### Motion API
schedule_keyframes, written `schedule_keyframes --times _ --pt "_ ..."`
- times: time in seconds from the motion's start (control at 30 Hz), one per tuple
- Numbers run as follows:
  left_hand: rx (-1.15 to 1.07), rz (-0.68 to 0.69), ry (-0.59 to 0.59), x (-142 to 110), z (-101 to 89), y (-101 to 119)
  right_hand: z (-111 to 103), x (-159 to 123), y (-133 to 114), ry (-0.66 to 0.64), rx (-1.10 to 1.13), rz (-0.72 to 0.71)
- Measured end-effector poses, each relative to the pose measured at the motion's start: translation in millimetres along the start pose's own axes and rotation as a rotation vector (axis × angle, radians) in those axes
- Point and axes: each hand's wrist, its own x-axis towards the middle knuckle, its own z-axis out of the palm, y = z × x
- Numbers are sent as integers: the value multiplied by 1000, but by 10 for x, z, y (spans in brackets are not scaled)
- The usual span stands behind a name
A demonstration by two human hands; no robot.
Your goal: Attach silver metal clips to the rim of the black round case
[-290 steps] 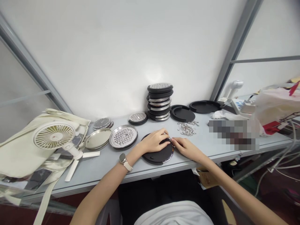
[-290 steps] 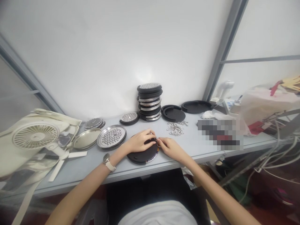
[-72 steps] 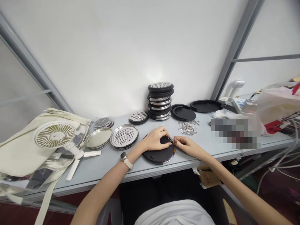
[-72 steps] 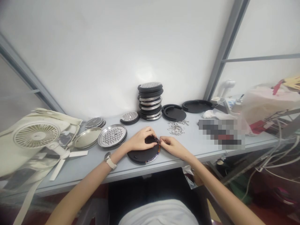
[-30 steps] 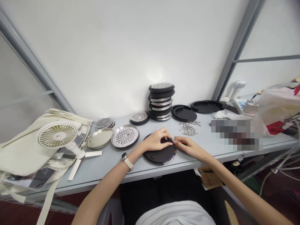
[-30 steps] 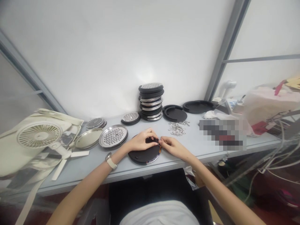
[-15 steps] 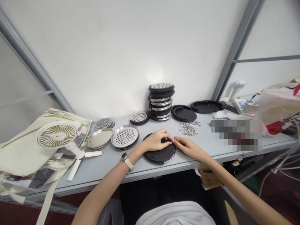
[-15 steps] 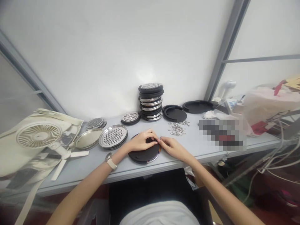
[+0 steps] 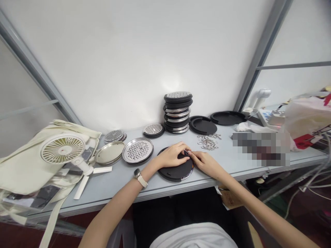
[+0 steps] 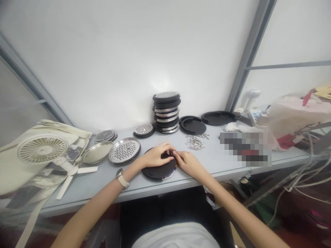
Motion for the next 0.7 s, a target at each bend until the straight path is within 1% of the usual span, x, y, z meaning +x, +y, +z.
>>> schedule_keyframes --times 0.23,0.5,0.7 --pt "30 64 23 18 -5 -7 12 8 17 -11 -51 28" --pt "18 40 14 19 1 -8 40 -39 17 18 -126 -10" --pt "26 52 18 14 3 -13 49 -54 10 34 -184 -30"
